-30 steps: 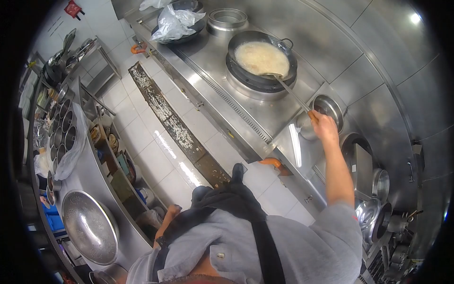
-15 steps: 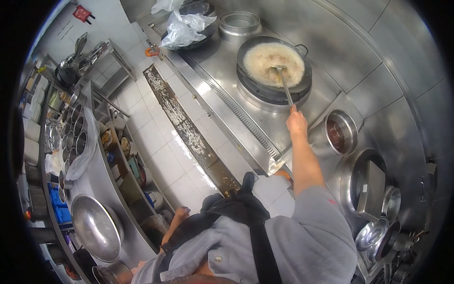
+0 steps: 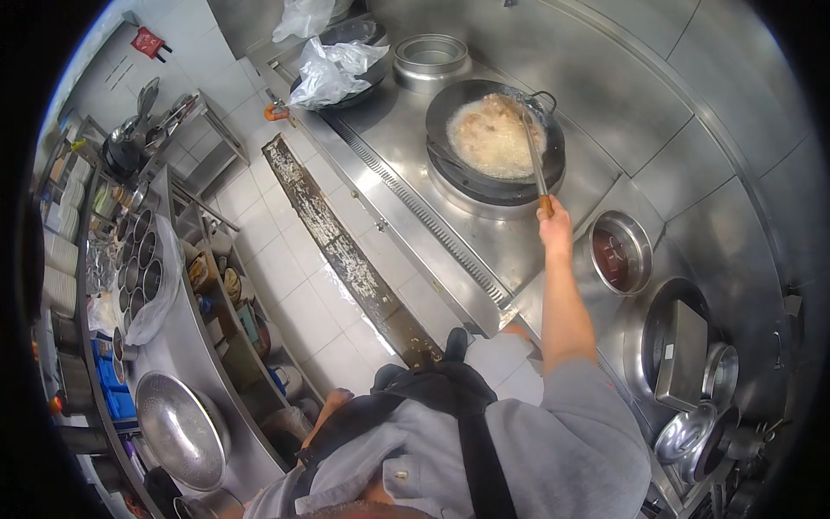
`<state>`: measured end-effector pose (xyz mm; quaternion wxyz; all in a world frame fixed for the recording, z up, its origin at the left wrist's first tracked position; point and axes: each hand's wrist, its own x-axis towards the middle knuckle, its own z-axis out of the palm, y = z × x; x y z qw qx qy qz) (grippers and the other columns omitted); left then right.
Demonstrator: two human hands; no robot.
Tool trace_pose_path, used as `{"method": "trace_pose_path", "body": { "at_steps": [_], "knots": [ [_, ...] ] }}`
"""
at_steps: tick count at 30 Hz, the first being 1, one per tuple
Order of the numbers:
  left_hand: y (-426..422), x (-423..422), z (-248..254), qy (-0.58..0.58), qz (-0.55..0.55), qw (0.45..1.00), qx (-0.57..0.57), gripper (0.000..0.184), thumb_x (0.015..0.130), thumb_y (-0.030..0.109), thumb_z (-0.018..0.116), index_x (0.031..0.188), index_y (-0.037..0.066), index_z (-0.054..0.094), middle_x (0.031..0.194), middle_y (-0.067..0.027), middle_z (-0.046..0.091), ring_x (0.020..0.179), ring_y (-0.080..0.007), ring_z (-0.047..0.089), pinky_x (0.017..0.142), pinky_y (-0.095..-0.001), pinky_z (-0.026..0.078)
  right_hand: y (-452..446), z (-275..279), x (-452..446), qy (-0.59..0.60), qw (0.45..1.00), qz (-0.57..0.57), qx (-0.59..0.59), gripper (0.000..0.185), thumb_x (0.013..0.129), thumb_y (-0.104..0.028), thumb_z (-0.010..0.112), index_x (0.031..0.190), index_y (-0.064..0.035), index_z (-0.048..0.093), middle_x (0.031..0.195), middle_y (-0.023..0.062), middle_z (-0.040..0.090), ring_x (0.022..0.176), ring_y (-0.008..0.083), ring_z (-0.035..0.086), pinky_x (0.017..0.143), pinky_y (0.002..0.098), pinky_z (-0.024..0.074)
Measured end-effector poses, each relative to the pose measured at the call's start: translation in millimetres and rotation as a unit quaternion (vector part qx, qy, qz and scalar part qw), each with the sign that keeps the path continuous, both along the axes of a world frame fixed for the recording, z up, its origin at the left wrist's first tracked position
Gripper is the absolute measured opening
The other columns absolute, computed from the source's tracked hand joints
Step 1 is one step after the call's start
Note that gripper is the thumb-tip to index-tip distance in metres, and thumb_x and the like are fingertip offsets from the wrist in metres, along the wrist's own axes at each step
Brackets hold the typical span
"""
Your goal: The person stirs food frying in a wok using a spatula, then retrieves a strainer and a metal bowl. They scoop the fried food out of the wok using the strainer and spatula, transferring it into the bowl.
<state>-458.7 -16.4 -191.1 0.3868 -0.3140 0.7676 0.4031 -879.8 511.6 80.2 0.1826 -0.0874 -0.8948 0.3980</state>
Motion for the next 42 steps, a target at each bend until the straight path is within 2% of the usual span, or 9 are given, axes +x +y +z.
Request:
{"method": "trace_pose_path", "body": {
  "at_steps": [2,9,14,18,26,28,39,40,42],
  "knots": [
    [-21,12,-55,0.087,-0.153,0.984,-0.005,0.028,0.074,0.021,0.066,0.096,0.003,0.067,0.092,-0.0137,0.066,0.074,-0.0259,0.064,0.056,-0.0391,0.054,-5,39,14,-0.043,0.998,-0.021,-0.034,0.045,0.081,-0.017,0.058,0.124,-0.0042,0.053,0.070,0.0083,0.059,0.042,0.0134,0.049,0.038,0.0292,0.0398],
    [-20,1,-51,0.070,-0.087,0.994,-0.016,0.030,0.075,0.022,0.064,0.098,0.003,0.067,0.092,-0.0155,0.067,0.075,-0.0262,0.065,0.061,-0.0391,0.055,10,62,-8,-0.105,0.985,-0.066,-0.121,0.040,0.086,-0.018,0.053,0.124,-0.0058,0.052,0.062,0.0053,0.052,0.039,0.0137,0.048,0.033,0.0284,0.0370],
    [-24,6,-48,0.098,-0.221,0.968,-0.063,0.031,0.075,0.023,0.065,0.101,0.005,0.066,0.095,-0.0152,0.067,0.082,-0.0266,0.065,0.063,-0.0391,0.055,-15,31,-37,-0.177,0.927,-0.062,-0.325,0.034,0.087,-0.026,0.053,0.116,-0.0071,0.056,0.065,0.0076,0.055,0.039,0.0168,0.047,0.032,0.0300,0.0355],
    [-7,-2,0,-0.017,-0.004,0.998,-0.058,0.032,0.076,0.025,0.065,0.103,0.007,0.066,0.094,-0.0125,0.067,0.072,-0.0247,0.066,0.058,-0.0368,0.055,-64,7,-41,-0.169,0.854,-0.057,-0.489,0.019,0.088,-0.027,0.054,0.092,-0.0081,0.056,0.060,0.0066,0.053,0.041,0.0165,0.046,0.033,0.0282,0.0325],
    [-28,26,-20,0.094,-0.094,0.990,-0.049,0.022,0.078,0.024,0.063,0.094,0.011,0.070,0.089,-0.0134,0.067,0.064,-0.0258,0.065,0.052,-0.0380,0.053,-95,10,17,-0.192,0.817,-0.010,-0.543,0.018,0.088,-0.027,0.053,0.092,-0.0090,0.056,0.061,0.0068,0.054,0.041,0.0149,0.046,0.033,0.0262,0.0313],
    [-34,33,-28,0.167,-0.191,0.965,-0.069,0.020,0.078,0.023,0.062,0.092,0.011,0.070,0.088,-0.0135,0.067,0.063,-0.0260,0.064,0.050,-0.0383,0.053,-86,20,40,-0.198,0.834,0.012,-0.515,0.021,0.088,-0.025,0.053,0.101,-0.0095,0.058,0.061,0.0067,0.053,0.038,0.0147,0.045,0.031,0.0268,0.0305],
    [-30,47,22,0.002,-0.053,0.998,-0.037,0.026,0.079,0.024,0.062,0.098,0.006,0.067,0.089,-0.0152,0.065,0.064,-0.0280,0.064,0.051,-0.0398,0.053,-14,81,132,-0.145,0.977,0.058,-0.145,0.042,0.087,-0.022,0.055,0.126,-0.0083,0.051,0.059,0.0044,0.052,0.031,0.0098,0.038,0.027,0.0262,0.0263],
    [-34,50,14,0.002,-0.052,0.998,-0.035,0.026,0.079,0.024,0.062,0.098,0.006,0.067,0.089,-0.0152,0.065,0.064,-0.0280,0.064,0.051,-0.0398,0.053,-16,103,144,-0.168,0.981,0.050,-0.078,0.042,0.084,-0.021,0.058,0.124,-0.0059,0.054,0.068,0.0112,0.061,0.042,0.0200,0.055,0.039,0.0317,0.0417],
    [-44,57,-3,0.051,-0.192,0.976,-0.085,0.026,0.078,0.023,0.063,0.097,0.006,0.067,0.089,-0.0151,0.066,0.064,-0.0278,0.064,0.051,-0.0388,0.053,1,99,153,-0.094,0.990,0.061,0.085,0.042,0.083,-0.020,0.058,0.122,-0.0066,0.055,0.077,0.0149,0.064,0.059,0.0264,0.060,0.053,0.0361,0.0459]
  ]
}}
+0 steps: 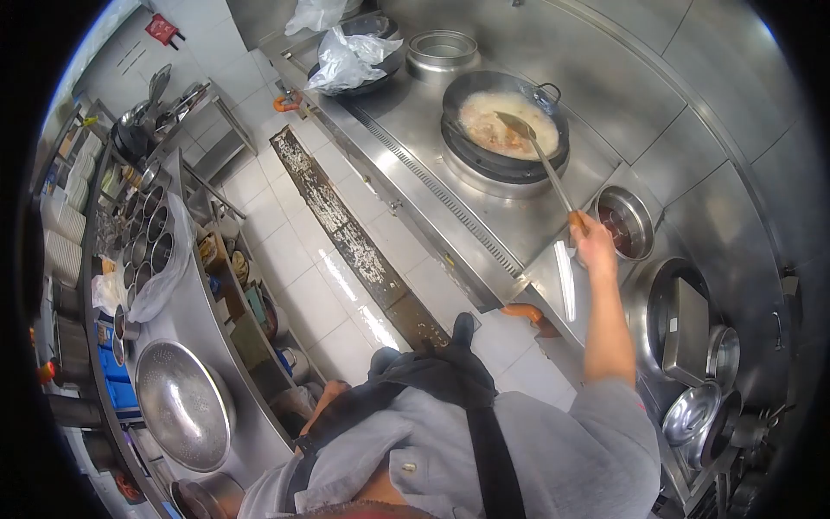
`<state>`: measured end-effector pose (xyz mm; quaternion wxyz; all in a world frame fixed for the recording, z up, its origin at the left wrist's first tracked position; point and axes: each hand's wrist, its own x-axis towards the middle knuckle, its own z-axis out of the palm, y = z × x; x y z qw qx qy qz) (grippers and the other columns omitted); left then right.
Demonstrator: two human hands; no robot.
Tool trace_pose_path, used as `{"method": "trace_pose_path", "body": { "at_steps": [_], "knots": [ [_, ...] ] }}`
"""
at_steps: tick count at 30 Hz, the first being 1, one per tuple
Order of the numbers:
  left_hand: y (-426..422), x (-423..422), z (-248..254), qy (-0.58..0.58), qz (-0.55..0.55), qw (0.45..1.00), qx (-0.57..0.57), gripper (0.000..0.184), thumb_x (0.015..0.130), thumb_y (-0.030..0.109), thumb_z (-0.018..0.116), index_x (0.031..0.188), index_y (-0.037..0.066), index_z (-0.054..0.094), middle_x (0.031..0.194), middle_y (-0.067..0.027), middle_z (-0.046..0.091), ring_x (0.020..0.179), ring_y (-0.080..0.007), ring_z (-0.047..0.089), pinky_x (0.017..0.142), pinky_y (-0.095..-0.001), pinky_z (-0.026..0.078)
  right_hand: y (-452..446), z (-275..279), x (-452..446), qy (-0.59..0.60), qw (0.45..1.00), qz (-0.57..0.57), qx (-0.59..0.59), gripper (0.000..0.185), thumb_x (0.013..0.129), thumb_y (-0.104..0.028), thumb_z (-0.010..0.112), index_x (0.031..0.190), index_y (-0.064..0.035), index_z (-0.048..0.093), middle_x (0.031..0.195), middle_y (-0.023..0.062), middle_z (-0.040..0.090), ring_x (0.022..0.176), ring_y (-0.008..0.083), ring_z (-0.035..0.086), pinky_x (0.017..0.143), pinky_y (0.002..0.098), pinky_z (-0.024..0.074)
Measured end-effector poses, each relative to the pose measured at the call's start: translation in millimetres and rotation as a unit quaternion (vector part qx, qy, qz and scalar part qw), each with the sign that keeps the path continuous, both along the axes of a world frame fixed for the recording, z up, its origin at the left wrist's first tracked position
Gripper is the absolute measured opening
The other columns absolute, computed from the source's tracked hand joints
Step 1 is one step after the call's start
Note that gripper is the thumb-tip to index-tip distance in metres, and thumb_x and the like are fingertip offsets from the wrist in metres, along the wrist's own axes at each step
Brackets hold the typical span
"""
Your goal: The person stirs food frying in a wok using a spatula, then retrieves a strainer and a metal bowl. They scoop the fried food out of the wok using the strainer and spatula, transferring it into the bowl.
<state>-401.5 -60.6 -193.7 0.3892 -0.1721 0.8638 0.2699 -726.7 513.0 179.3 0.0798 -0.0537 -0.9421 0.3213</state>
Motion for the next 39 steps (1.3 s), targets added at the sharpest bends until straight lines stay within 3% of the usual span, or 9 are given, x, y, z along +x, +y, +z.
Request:
{"method": "trace_pose_path", "body": {
  "at_steps": [2,9,20,24,27,32,33,34,39],
  "knots": [
    [-2,8,-3,-0.021,0.075,0.997,0.025,0.026,0.078,0.022,0.063,0.097,0.006,0.067,0.089,-0.0147,0.066,0.064,-0.0273,0.064,0.051,-0.0383,0.053,-14,25,14,-0.005,0.991,-0.018,0.131,0.041,0.079,-0.021,0.059,0.119,-0.0113,0.058,0.099,0.0208,0.062,0.099,0.0362,0.057,0.087,0.0437,0.0438],
    [10,18,31,-0.044,0.238,0.969,0.057,0.023,0.077,0.018,0.063,0.096,0.006,0.068,0.086,-0.0135,0.065,0.063,-0.0246,0.063,0.053,-0.0371,0.053,-37,-8,-21,-0.042,0.963,-0.013,0.267,0.032,0.083,-0.021,0.055,0.114,-0.0158,0.060,0.093,0.0194,0.064,0.090,0.0378,0.060,0.078,0.0472,0.0477],
    [2,38,-10,-0.019,0.186,0.982,0.041,0.027,0.077,0.021,0.063,0.097,0.003,0.067,0.092,-0.0158,0.065,0.070,-0.0272,0.064,0.059,-0.0370,0.054,-76,-76,-112,-0.065,0.958,-0.038,0.277,0.026,0.084,-0.019,0.055,0.109,-0.0106,0.059,0.092,0.0190,0.064,0.091,0.0378,0.061,0.079,0.0469,0.0487],
    [16,26,14,0.009,0.170,0.985,0.003,0.031,0.076,0.026,0.062,0.099,0.006,0.067,0.099,-0.0172,0.065,0.079,-0.0300,0.065,0.069,-0.0380,0.053,-107,-56,-85,0.300,0.940,0.077,0.143,0.030,0.085,-0.016,0.057,0.113,-0.0056,0.060,0.110,0.0172,0.058,0.099,0.0327,0.057,0.086,0.0411,0.0435],
    [24,36,-17,-0.028,0.103,0.991,-0.085,0.043,0.075,0.045,0.057,0.095,0.008,0.068,0.105,-0.0137,0.064,0.097,-0.0317,0.060,0.082,-0.0417,0.049,-155,-56,-18,0.205,0.953,0.220,-0.037,0.023,0.086,-0.011,0.056,0.106,-0.0020,0.063,0.096,0.0157,0.063,0.088,0.0314,0.061,0.076,0.0375,0.0473],
    [40,31,-4,0.039,0.226,0.968,-0.106,0.027,0.068,0.020,0.055,0.081,0.001,0.068,0.089,-0.0223,0.064,0.084,-0.0363,0.063,0.076,-0.0419,0.049,-180,-175,87,-0.202,0.874,0.441,-0.005,0.026,0.082,-0.014,0.060,0.105,-0.0024,0.064,0.093,0.0179,0.065,0.078,0.0307,0.063,0.073,0.0365,0.0491],
    [40,27,8,0.042,0.264,0.960,-0.086,0.028,0.068,0.018,0.054,0.083,-0.001,0.068,0.091,-0.0234,0.064,0.087,-0.0369,0.062,0.078,-0.0417,0.049,-182,-185,90,-0.293,0.821,0.486,0.060,0.032,0.081,-0.019,0.062,0.108,-0.0022,0.063,0.089,0.0135,0.067,0.082,0.0156,0.061,0.077,0.0294,0.0476],
    [42,23,30,0.037,0.292,0.952,-0.079,0.029,0.066,0.016,0.053,0.084,-0.002,0.068,0.092,-0.0233,0.064,0.088,-0.0363,0.062,0.079,-0.0414,0.049,-185,-179,110,-0.297,0.821,0.483,0.068,0.027,0.080,-0.017,0.060,0.102,-0.0027,0.065,0.087,0.0177,0.066,0.076,0.0318,0.064,0.073,0.0371,0.0500],
    [39,47,17,0.042,0.307,0.947,-0.085,0.028,0.065,0.015,0.053,0.082,-0.001,0.068,0.091,-0.0232,0.064,0.088,-0.0352,0.062,0.078,-0.0407,0.049,-188,-205,89,-0.241,0.810,0.520,0.125,0.029,0.080,-0.018,0.059,0.104,-0.0016,0.064,0.086,0.0177,0.066,0.073,0.0316,0.064,0.072,0.0362,0.0504]
  ]
}}
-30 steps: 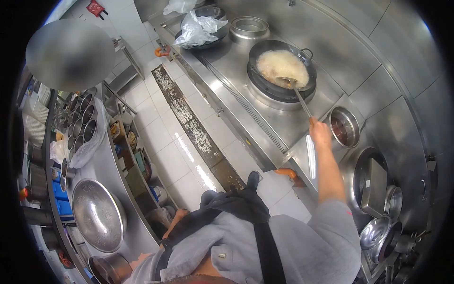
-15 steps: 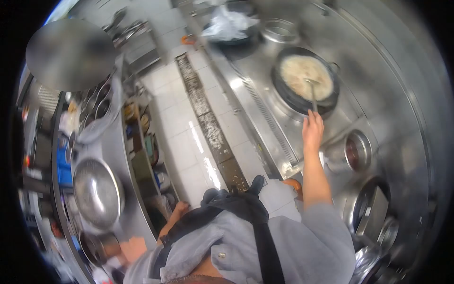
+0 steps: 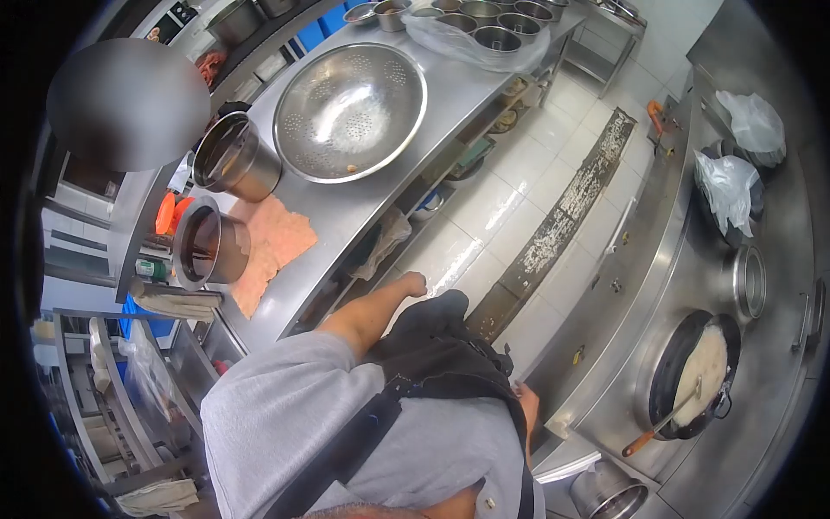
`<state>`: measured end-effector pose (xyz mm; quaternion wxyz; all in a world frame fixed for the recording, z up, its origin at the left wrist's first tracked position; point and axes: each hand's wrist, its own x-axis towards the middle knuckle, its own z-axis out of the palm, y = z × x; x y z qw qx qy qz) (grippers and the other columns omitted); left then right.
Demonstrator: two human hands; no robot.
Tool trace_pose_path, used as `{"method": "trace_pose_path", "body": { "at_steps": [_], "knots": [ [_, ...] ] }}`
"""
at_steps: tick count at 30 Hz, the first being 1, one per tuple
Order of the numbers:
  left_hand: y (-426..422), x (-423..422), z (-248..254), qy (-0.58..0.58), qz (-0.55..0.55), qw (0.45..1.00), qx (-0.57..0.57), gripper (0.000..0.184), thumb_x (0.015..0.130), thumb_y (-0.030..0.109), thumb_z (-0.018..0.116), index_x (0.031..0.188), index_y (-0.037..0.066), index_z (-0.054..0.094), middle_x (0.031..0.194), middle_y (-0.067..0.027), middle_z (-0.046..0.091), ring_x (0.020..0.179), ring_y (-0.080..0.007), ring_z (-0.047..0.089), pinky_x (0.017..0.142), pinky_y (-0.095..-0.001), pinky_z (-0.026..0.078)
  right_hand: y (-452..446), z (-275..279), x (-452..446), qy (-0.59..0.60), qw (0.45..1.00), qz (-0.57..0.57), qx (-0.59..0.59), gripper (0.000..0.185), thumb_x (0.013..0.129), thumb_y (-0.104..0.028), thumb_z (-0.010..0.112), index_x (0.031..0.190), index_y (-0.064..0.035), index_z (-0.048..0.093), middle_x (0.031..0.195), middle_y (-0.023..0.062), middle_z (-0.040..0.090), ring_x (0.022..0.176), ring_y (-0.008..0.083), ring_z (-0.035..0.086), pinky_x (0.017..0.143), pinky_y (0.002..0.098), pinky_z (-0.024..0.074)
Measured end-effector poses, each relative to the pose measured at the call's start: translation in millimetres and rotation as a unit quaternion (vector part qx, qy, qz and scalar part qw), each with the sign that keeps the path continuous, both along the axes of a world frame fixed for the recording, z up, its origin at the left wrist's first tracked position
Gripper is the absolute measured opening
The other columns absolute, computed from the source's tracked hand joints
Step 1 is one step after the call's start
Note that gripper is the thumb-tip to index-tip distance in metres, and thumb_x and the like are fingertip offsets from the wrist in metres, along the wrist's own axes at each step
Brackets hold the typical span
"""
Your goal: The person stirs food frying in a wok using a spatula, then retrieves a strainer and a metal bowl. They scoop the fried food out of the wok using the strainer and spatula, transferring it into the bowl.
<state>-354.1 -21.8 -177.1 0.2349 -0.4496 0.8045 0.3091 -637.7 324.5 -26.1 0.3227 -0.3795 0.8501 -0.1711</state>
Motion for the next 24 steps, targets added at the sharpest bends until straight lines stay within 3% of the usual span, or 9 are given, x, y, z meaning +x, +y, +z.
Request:
{"method": "trace_pose_path", "body": {
  "at_steps": [4,6,9,12,14,16,17,19,24],
  "knots": [
    [1,37,3,0.004,0.033,0.999,0.013,0.031,0.068,0.021,0.055,0.087,0.002,0.069,0.093,-0.0216,0.064,0.089,-0.0354,0.062,0.078,-0.0424,0.048,8,-10,-25,0.028,0.999,-0.027,-0.030,0.032,0.081,-0.017,0.058,0.107,0.0015,0.062,0.088,0.0177,0.066,0.066,0.0275,0.064,0.064,0.0351,0.0516],
    [-1,55,1,0.012,0.031,0.999,0.026,0.033,0.069,0.028,0.059,0.091,0.005,0.069,0.097,-0.0197,0.064,0.090,-0.0348,0.062,0.080,-0.0436,0.047,-1,-10,-44,-0.027,0.984,-0.176,0.000,0.033,0.082,-0.015,0.058,0.109,0.0034,0.060,0.090,0.0174,0.066,0.059,0.0223,0.063,0.057,0.0333,0.0515],
    [-3,79,-12,0.034,0.047,0.998,-0.001,0.035,0.072,0.031,0.066,0.096,0.005,0.068,0.103,-0.0165,0.064,0.087,-0.0328,0.063,0.079,-0.0415,0.050,-9,-21,-56,-0.038,0.970,-0.239,-0.029,0.024,0.084,-0.010,0.057,0.105,0.0022,0.063,0.073,0.0108,0.064,0.048,0.0149,0.059,0.040,0.0269,0.0475],
    [1,88,11,-0.006,0.121,0.990,0.075,0.045,0.074,0.028,0.065,0.114,0.008,0.061,0.100,-0.0149,0.065,0.078,-0.0262,0.066,0.068,-0.0375,0.055,-10,-43,-52,0.003,0.983,-0.182,-0.013,0.024,0.084,-0.009,0.057,0.105,0.0019,0.063,0.072,0.0110,0.065,0.048,0.0149,0.060,0.040,0.0265,0.0470],
    [4,93,12,-0.013,0.105,0.993,0.047,0.043,0.075,0.030,0.061,0.111,0.007,0.063,0.100,-0.0145,0.066,0.080,-0.0266,0.066,0.070,-0.0378,0.054,-9,-62,-46,0.044,0.986,-0.161,-0.027,0.023,0.082,-0.009,0.059,0.101,0.0021,0.065,0.072,0.0132,0.066,0.052,0.0173,0.062,0.045,0.0295,0.0491],
    [2,98,12,-0.078,0.026,0.995,0.062,0.042,0.074,0.032,0.057,0.103,0.005,0.066,0.100,-0.0160,0.065,0.087,-0.0289,0.065,0.075,-0.0394,0.053,-29,-22,-10,0.013,0.987,-0.160,0.015,0.027,0.076,-0.014,0.059,0.098,0.0012,0.066,0.078,0.0211,0.066,0.061,0.0283,0.066,0.066,0.0369,0.0527],
    [1,100,11,-0.079,0.024,0.995,0.059,0.042,0.074,0.032,0.057,0.103,0.005,0.066,0.100,-0.0160,0.065,0.087,-0.0289,0.065,0.075,-0.0394,0.053,-30,-23,-3,0.016,0.991,-0.129,0.016,0.027,0.077,-0.014,0.059,0.098,0.0004,0.066,0.074,0.0200,0.066,0.062,0.0269,0.066,0.068,0.0360,0.0526],
    [1,105,3,-0.096,0.017,0.992,0.075,0.038,0.073,0.024,0.049,0.098,0.000,0.066,0.112,-0.0210,0.059,0.106,-0.0344,0.057,0.090,-0.0411,0.045,-33,-14,8,0.016,0.994,-0.108,0.017,0.027,0.076,-0.014,0.059,0.099,-0.0001,0.066,0.073,0.0195,0.066,0.062,0.0265,0.067,0.068,0.0359,0.0526],
    [-14,105,1,-0.105,0.063,0.989,0.082,0.041,0.072,0.022,0.050,0.102,-0.003,0.064,0.114,-0.0244,0.057,0.108,-0.0352,0.056,0.092,-0.0394,0.044,-19,-18,10,0.034,0.993,-0.107,0.032,0.028,0.074,-0.013,0.059,0.099,-0.0011,0.067,0.072,0.0193,0.066,0.064,0.0274,0.067,0.071,0.0359,0.0521]
  ]
}}
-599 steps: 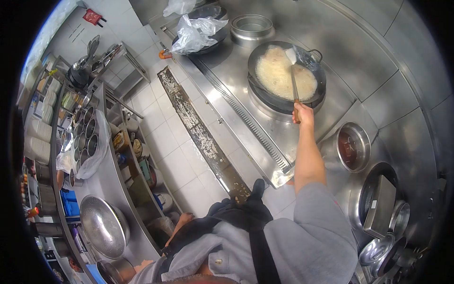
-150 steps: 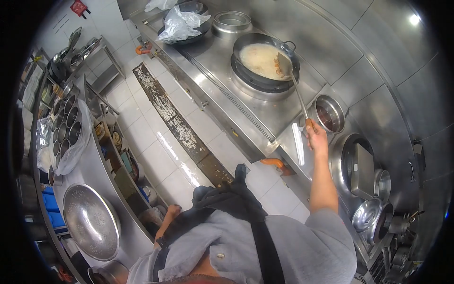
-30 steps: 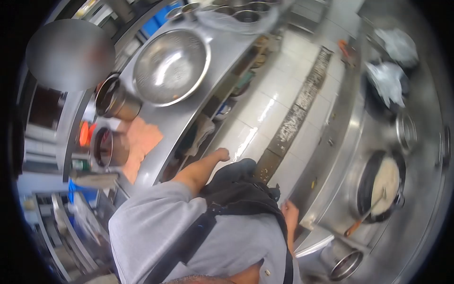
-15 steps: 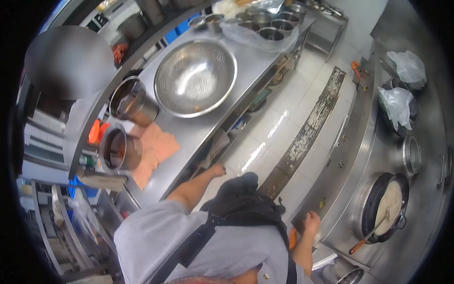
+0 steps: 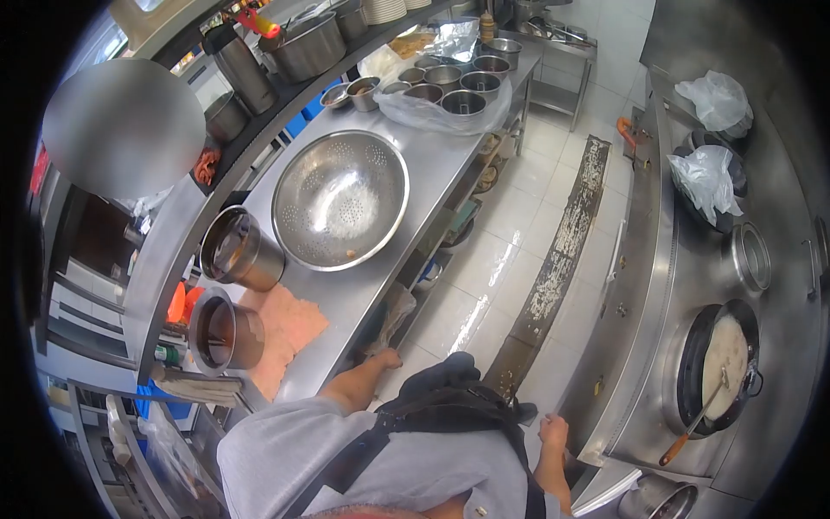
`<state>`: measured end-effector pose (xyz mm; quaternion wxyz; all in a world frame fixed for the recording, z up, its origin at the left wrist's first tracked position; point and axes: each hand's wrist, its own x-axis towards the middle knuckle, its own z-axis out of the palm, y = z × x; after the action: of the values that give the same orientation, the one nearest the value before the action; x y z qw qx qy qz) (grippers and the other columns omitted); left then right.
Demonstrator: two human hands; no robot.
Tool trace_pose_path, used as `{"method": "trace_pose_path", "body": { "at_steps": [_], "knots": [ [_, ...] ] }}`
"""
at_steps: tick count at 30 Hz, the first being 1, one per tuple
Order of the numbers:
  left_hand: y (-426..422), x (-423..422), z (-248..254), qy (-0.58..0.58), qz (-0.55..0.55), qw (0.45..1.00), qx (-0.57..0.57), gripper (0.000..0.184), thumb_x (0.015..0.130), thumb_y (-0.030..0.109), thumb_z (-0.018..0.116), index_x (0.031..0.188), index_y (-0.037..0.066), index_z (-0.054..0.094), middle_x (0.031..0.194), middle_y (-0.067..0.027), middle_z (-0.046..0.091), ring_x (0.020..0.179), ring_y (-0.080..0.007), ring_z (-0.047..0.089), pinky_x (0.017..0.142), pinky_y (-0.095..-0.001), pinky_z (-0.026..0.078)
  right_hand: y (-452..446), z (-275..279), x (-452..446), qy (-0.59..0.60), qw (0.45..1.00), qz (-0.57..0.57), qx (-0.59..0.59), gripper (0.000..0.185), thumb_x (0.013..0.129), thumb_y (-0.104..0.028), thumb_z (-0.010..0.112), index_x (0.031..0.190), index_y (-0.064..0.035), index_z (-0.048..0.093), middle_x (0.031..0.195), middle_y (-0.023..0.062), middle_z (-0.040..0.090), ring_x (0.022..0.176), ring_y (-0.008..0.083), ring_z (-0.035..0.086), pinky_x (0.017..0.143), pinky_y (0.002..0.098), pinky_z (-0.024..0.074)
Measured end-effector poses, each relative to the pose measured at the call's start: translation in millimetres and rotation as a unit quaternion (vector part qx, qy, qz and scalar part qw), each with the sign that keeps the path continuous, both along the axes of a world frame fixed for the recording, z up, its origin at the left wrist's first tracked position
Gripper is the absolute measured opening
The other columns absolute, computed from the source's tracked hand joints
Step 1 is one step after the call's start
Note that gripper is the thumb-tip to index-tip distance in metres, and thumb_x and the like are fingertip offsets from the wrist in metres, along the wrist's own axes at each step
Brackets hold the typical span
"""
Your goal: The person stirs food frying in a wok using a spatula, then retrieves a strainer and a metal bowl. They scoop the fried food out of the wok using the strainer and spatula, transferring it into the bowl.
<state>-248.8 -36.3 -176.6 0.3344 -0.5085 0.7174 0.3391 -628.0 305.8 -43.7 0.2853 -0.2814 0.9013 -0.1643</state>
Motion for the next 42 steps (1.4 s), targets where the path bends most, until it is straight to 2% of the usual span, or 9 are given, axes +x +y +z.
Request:
{"method": "trace_pose_path", "body": {
  "at_steps": [4,10,13,19,22,28,32,34,42],
  "knots": [
    [-21,-23,28,0.013,-0.069,0.996,-0.052,0.042,0.072,0.023,0.050,0.103,-0.001,0.064,0.114,-0.0231,0.058,0.107,-0.0348,0.056,0.093,-0.0400,0.043,26,-43,-20,-0.034,0.995,-0.089,0.027,0.026,0.075,-0.013,0.058,0.095,-0.0007,0.068,0.071,0.0188,0.066,0.066,0.0273,0.067,0.071,0.0359,0.0518],
    [-43,-62,101,0.301,0.094,0.933,-0.174,0.036,0.076,0.022,0.057,0.105,0.003,0.061,0.108,-0.0194,0.061,0.103,-0.0342,0.057,0.092,-0.0394,0.044,31,-62,-29,-0.055,0.990,-0.118,0.044,0.024,0.076,-0.015,0.059,0.093,-0.0011,0.068,0.075,0.0192,0.066,0.071,0.0303,0.067,0.075,0.0372,0.0516],
    [-45,-66,150,0.439,0.100,0.822,-0.349,0.028,0.077,0.013,0.056,0.103,0.003,0.061,0.109,-0.0172,0.061,0.103,-0.0329,0.057,0.092,-0.0391,0.043,32,-102,-29,0.016,1.000,-0.012,0.000,0.023,0.079,-0.006,0.058,0.099,0.0034,0.065,0.070,0.0155,0.066,0.052,0.0206,0.065,0.046,0.0304,0.0506],
    [-48,-7,179,0.374,0.091,0.768,-0.512,0.028,0.077,0.012,0.059,0.102,0.000,0.058,0.114,-0.0213,0.055,0.108,-0.0373,0.051,0.095,-0.0433,0.039,8,-108,-15,0.001,0.998,-0.026,-0.065,0.028,0.077,-0.008,0.054,0.100,0.0027,0.065,0.070,0.0157,0.067,0.053,0.0207,0.065,0.049,0.0303,0.0520],
    [-40,19,190,0.278,0.083,0.812,-0.507,0.048,0.076,0.021,0.061,0.117,0.000,0.049,0.128,-0.0210,0.042,0.120,-0.0390,0.039,0.098,-0.0520,0.031,9,-99,-9,-0.016,0.999,-0.010,-0.045,0.028,0.076,-0.010,0.055,0.100,0.0030,0.065,0.071,0.0154,0.067,0.051,0.0203,0.065,0.050,0.0308,0.0520],
    [-28,31,172,0.194,0.067,0.827,-0.524,0.065,0.075,0.029,0.062,0.129,0.000,0.039,0.137,-0.0193,0.034,0.132,-0.0376,0.024,0.104,-0.0575,0.019,-8,3,9,-0.027,0.998,-0.052,0.039,0.020,0.073,-0.012,0.062,0.090,-0.0025,0.069,0.076,0.0194,0.066,0.076,0.0291,0.067,0.073,0.0376,0.0509],
    [-31,31,166,0.194,0.053,0.827,-0.525,0.065,0.074,0.028,0.062,0.129,0.001,0.037,0.137,-0.0193,0.033,0.132,-0.0389,0.023,0.104,-0.0587,0.019,9,-14,-4,-0.063,0.988,-0.119,0.071,0.023,0.073,-0.012,0.061,0.092,0.0005,0.067,0.079,0.0210,0.066,0.079,0.0307,0.066,0.074,0.0375,0.0508],
    [-30,29,171,0.176,0.070,0.836,-0.515,0.067,0.074,0.028,0.061,0.131,0.001,0.037,0.138,-0.0184,0.033,0.133,-0.0370,0.023,0.106,-0.0568,0.017,8,-20,-7,0.093,0.995,0.006,0.017,0.022,0.074,-0.012,0.060,0.092,-0.0018,0.068,0.076,0.0184,0.066,0.065,0.0282,0.066,0.069,0.0383,0.0516],
    [-29,29,172,0.181,0.076,0.831,-0.520,0.066,0.074,0.026,0.061,0.130,0.000,0.038,0.137,-0.0189,0.034,0.132,-0.0372,0.024,0.105,-0.0573,0.017,-24,-19,7,-0.049,0.997,-0.066,0.004,0.027,0.075,-0.014,0.059,0.099,-0.0039,0.067,0.079,0.0190,0.066,0.066,0.0285,0.066,0.073,0.0370,0.0518]
  ]
}}
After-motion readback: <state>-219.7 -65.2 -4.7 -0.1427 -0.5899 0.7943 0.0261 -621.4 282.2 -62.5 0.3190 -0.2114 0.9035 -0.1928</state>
